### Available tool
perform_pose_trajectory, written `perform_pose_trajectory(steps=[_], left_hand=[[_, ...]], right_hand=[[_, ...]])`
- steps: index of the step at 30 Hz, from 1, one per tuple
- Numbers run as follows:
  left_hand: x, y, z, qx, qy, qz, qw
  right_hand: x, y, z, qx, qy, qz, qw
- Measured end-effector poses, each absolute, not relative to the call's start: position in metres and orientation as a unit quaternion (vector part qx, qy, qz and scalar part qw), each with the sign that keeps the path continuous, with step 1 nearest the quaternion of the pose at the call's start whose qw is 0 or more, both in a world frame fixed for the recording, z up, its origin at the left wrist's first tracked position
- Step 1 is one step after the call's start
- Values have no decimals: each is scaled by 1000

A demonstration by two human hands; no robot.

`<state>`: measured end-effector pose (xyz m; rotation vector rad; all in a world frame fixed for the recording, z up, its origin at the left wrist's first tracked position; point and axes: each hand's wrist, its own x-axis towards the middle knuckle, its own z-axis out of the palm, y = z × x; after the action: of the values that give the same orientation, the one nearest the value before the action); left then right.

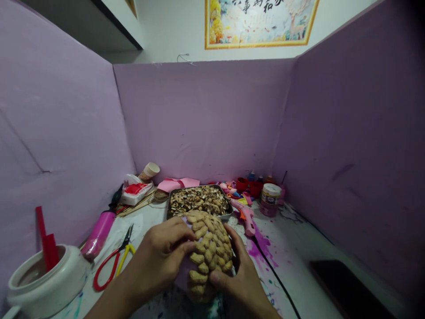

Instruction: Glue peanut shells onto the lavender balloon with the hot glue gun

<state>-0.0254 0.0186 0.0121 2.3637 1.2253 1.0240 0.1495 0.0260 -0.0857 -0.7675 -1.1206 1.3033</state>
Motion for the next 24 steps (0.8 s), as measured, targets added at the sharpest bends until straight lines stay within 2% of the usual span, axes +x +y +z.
perform_pose_trajectory(steps=[4,16,24], left_hand=[[-24,18,11,828,430,336,133],[-17,12,6,829,453,328,-7],[-15,9,6,828,457,325,-16]], right_hand=[[149,25,-85,-324,-476,560,596],[147,24,-89,-323,-481,536,614],[148,27,-93,-329,-502,518,609]])
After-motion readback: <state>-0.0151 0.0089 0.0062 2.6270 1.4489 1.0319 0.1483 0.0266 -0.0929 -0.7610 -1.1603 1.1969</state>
